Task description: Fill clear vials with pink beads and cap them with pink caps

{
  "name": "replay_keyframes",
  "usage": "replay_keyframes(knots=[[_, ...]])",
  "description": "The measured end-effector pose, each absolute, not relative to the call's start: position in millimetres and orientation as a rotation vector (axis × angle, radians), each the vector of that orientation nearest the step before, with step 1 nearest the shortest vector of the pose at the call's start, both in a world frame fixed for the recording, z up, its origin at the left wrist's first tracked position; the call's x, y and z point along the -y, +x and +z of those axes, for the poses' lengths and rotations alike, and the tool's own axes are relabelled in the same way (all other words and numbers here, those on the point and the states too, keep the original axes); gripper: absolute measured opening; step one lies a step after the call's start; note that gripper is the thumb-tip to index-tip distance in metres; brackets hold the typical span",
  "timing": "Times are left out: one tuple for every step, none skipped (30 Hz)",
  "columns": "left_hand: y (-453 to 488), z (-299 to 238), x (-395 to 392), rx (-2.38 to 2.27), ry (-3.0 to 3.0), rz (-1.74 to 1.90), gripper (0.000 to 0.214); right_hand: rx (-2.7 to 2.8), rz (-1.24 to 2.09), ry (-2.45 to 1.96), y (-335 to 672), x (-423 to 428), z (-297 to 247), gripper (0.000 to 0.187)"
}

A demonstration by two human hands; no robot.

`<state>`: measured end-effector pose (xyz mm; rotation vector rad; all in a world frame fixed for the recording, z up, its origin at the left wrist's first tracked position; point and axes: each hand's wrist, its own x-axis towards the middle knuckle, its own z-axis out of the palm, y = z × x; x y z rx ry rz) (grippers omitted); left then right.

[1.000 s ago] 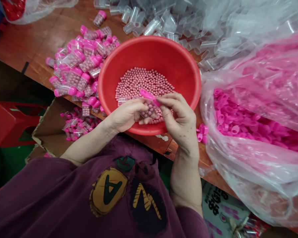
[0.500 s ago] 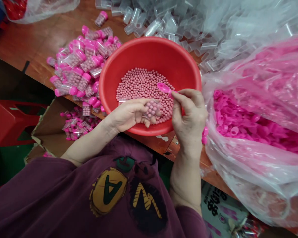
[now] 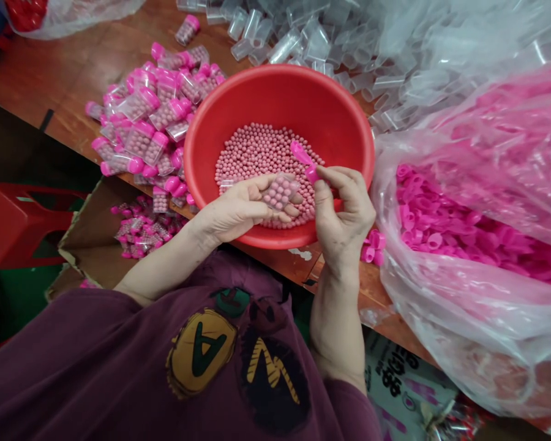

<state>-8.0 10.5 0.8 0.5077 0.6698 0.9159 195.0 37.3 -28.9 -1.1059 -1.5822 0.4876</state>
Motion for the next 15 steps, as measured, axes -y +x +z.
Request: replay_keyframes(knots=[[-7, 0, -10, -0.667, 0.511, 0.928, 0.053, 1.558, 0.537, -1.095, 195, -36, -27, 0.019], [-7, -1, -10, -0.665, 0.517, 0.936, 0.048, 1.538, 0.587, -1.089, 194, -35, -25, 0.019], [-6, -1, -9, -0.669, 0.523, 0.94, 0.043, 1.526, 0.634, -1.09, 192, -33, -23, 0.019], [-5, -2, -9, -0.682, 0.531, 0.94, 0.038, 1.522, 0.67, -1.097, 190, -32, -21, 0.018], [-5, -3, -9, -0.703, 0.538, 0.936, 0.033, 1.523, 0.693, -1.106, 188, -30, -19, 0.018], [-4, -4, -9, -0.73, 0.546, 0.93, 0.029, 1.529, 0.707, -1.117, 185, -28, -17, 0.017], [-4, -4, -9, -0.756, 0.552, 0.924, 0.027, 1.531, 0.711, -1.123, 182, -27, -15, 0.017], [-4, -4, -8, -0.779, 0.558, 0.922, 0.025, 1.531, 0.713, -1.125, 179, -26, -14, 0.016], [-3, -4, -8, -0.796, 0.567, 0.921, 0.023, 1.531, 0.715, -1.125, 177, -26, -12, 0.014], [-3, -4, -8, -0.805, 0.577, 0.921, 0.021, 1.533, 0.719, -1.124, 175, -26, -11, 0.013], [-3, -4, -8, -0.808, 0.588, 0.924, 0.019, 1.535, 0.724, -1.123, 174, -26, -10, 0.01], [-3, -4, -8, -0.804, 0.596, 0.929, 0.018, 1.535, 0.727, -1.121, 173, -26, -9, 0.009], [-3, -4, -8, -0.798, 0.598, 0.934, 0.018, 1.537, 0.729, -1.119, 172, -26, -9, 0.007], [-2, -4, -8, -0.792, 0.595, 0.936, 0.018, 1.542, 0.727, -1.116, 172, -27, -8, 0.006], [-2, -4, -8, -0.787, 0.588, 0.935, 0.019, 1.551, 0.719, -1.112, 172, -27, -7, 0.006]])
